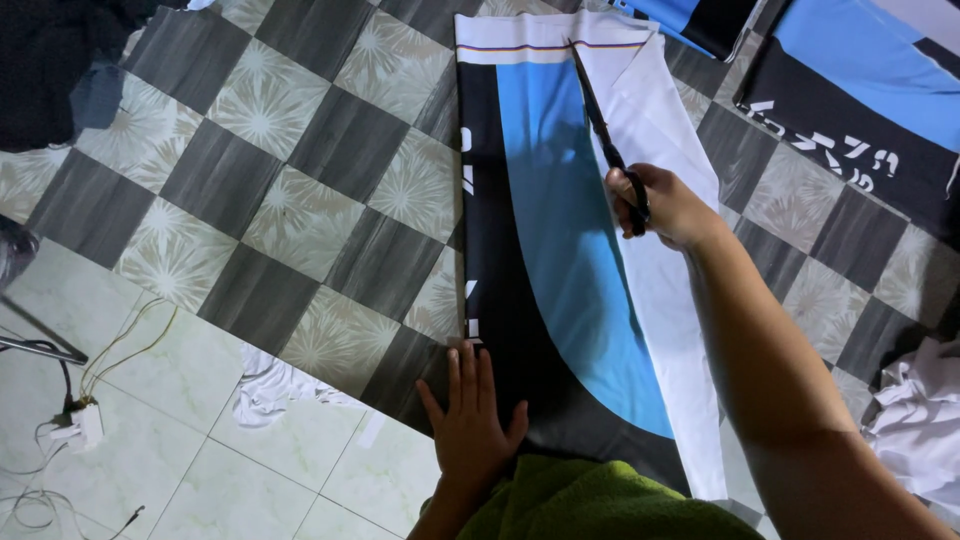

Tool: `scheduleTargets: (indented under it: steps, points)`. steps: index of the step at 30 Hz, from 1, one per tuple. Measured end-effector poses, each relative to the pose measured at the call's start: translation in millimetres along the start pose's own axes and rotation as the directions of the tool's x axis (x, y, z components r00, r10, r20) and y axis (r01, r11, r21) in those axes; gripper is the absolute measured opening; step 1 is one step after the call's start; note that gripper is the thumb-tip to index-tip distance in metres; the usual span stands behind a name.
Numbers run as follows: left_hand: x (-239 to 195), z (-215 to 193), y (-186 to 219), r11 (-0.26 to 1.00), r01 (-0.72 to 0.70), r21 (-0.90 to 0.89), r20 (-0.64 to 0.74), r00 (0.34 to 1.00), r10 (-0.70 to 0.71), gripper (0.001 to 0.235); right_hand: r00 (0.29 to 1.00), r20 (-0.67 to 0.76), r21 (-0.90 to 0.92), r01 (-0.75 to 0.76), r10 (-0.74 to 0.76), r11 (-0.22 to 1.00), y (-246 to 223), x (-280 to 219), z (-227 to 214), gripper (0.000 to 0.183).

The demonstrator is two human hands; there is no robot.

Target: Cutting garment pieces from a large sheet of printed fabric using scissors and then folding the cut pieces.

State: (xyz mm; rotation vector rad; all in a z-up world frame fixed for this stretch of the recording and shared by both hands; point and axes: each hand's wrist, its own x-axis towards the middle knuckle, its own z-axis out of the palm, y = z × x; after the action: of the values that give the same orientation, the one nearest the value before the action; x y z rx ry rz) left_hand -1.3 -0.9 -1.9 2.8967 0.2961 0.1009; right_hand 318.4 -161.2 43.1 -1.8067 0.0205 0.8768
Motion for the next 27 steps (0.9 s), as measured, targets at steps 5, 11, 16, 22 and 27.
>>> scheduleTargets:
  steps: [5,11,16,22,27]
  points:
    - [1,0,1,1.000,-0.007,0.023,-0.055,0.998,0.008,0.079,0.999,0.050,-0.012,-0.002,0.003,1.000,-10,14,1,0.049]
    - [0,1,0,1.000,-0.007,-0.009,-0.071,0.997,0.006,0.079,0.998,-0.007,-0.021,-0.060,0.060,0.998,-26,11,9,0.043]
    - [1,-3,1,1.000,-0.023,0.011,-0.098,0.995,0.024,0.077,0.997,-0.075,-0.070,-0.035,0.030,0.997,-17,14,5,0.032]
    - [0,-5,0,1.000,-0.028,0.004,-0.069,0.997,0.029,0.079,0.981,0.155,-0.235,-0.079,0.117,0.969,-2,-35,-22,0.067]
    - [-6,-2,0,0.997,-0.047,-0.056,-0.154,0.987,0.038,0.075,0.953,-0.285,-0.657,-0.113,-0.107,0.746,62,-130,-28,0.060]
